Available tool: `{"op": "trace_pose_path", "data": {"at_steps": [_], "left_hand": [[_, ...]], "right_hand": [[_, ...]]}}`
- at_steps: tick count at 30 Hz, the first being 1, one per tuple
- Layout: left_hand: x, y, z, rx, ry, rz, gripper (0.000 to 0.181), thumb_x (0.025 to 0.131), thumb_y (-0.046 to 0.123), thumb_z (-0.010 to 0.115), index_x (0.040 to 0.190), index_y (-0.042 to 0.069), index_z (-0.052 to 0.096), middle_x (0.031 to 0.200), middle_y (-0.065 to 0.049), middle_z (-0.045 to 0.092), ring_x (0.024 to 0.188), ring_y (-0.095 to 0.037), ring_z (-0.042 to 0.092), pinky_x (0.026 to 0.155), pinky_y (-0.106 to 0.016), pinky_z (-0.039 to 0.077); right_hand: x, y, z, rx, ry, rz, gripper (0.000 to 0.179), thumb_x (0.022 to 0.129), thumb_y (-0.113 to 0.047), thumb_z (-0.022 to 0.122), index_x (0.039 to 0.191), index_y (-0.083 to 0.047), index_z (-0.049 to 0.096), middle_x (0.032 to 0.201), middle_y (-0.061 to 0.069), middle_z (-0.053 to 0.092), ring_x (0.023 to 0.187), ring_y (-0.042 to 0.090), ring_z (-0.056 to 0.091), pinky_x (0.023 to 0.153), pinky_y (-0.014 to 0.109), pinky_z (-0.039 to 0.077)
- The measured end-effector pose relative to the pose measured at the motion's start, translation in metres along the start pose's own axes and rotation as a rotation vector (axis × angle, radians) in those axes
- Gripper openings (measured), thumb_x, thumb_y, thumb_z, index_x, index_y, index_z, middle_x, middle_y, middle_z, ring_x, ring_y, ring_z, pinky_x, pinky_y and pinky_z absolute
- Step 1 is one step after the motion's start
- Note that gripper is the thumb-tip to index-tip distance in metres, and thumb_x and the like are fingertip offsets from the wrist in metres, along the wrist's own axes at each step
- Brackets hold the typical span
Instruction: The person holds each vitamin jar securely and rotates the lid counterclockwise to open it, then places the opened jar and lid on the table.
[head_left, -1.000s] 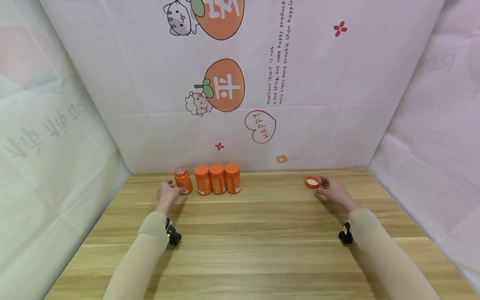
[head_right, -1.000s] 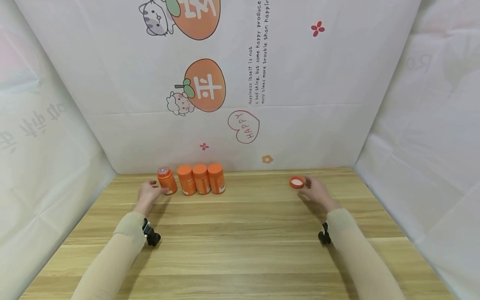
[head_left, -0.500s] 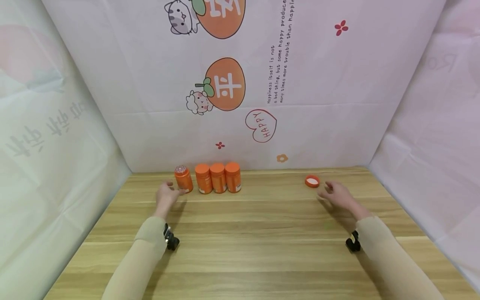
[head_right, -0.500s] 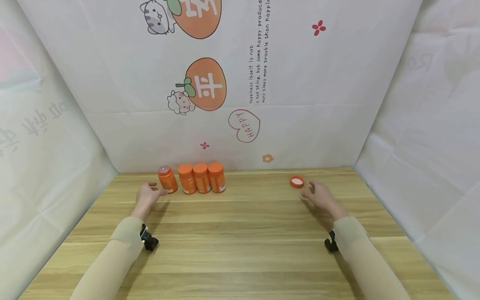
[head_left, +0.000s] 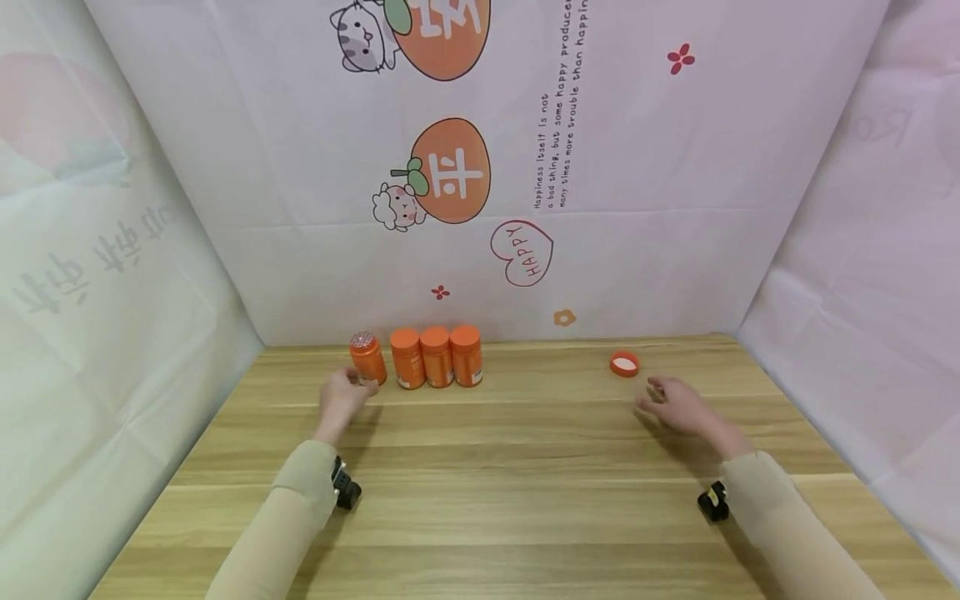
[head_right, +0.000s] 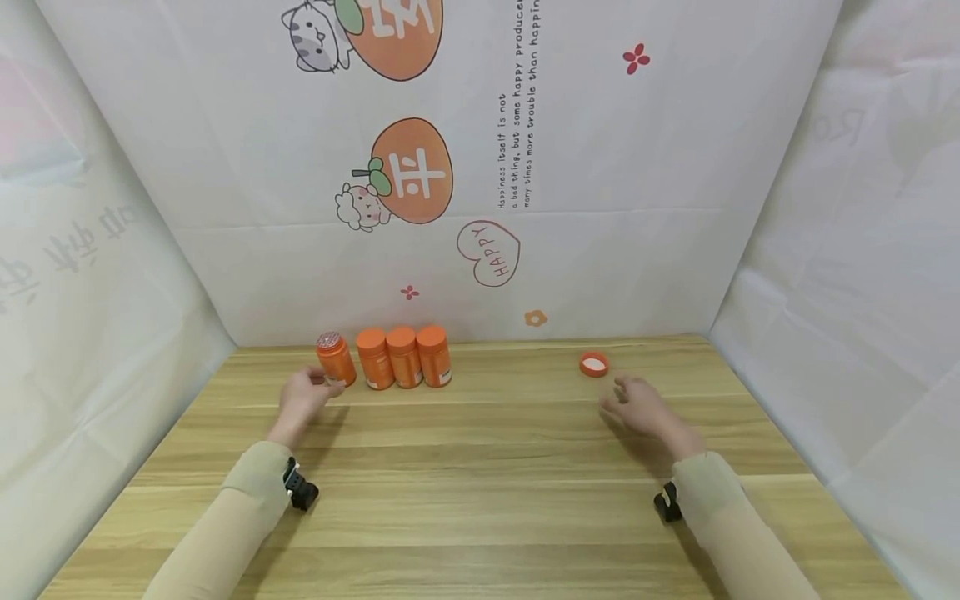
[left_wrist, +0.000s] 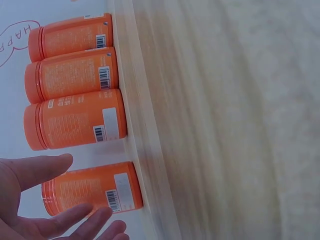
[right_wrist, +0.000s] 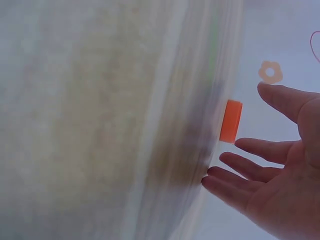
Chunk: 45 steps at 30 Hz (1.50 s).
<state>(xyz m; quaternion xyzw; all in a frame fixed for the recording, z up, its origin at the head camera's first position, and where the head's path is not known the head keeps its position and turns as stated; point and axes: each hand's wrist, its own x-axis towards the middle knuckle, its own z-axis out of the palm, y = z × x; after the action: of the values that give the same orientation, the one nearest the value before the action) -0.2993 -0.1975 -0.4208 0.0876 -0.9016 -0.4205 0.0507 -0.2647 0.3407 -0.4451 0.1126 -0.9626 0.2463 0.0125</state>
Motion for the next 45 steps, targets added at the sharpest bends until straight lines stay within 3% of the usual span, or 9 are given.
{"op": "trace_pose_path", "data": {"at_steps": [13,26,45], "left_hand": [[0.002,0.006,0.014,0.003,-0.021,0.045,0.051,0.082,0.015,0.069,0.125,-0.008,0.053,0.122,-0.027,0.059,0.109,-0.037,0.059,0.093,-0.046,0.046],[0.005,0.022,0.027,0.017,-0.045,0.068,0.059,0.083,0.021,0.07,0.131,-0.007,0.05,0.129,-0.026,0.054,0.12,-0.039,0.051,0.098,-0.048,0.042],[0.019,0.029,0.049,-0.056,-0.063,0.055,0.058,0.082,0.018,0.07,0.13,-0.007,0.048,0.128,-0.027,0.054,0.119,-0.038,0.051,0.101,-0.048,0.04]], "right_hand": [[-0.005,-0.016,0.008,-0.047,0.001,-0.057,0.054,0.094,-0.025,0.057,0.127,0.017,0.047,0.124,0.037,0.051,0.116,0.052,0.046,0.096,0.059,0.038],[-0.007,-0.042,0.013,-0.057,-0.027,-0.076,0.051,0.094,-0.027,0.058,0.126,0.013,0.051,0.124,0.033,0.054,0.118,0.048,0.048,0.097,0.057,0.039],[-0.002,-0.062,0.026,-0.028,-0.038,-0.089,0.048,0.094,-0.027,0.057,0.127,0.008,0.053,0.126,0.03,0.054,0.118,0.043,0.05,0.098,0.054,0.04]]}}
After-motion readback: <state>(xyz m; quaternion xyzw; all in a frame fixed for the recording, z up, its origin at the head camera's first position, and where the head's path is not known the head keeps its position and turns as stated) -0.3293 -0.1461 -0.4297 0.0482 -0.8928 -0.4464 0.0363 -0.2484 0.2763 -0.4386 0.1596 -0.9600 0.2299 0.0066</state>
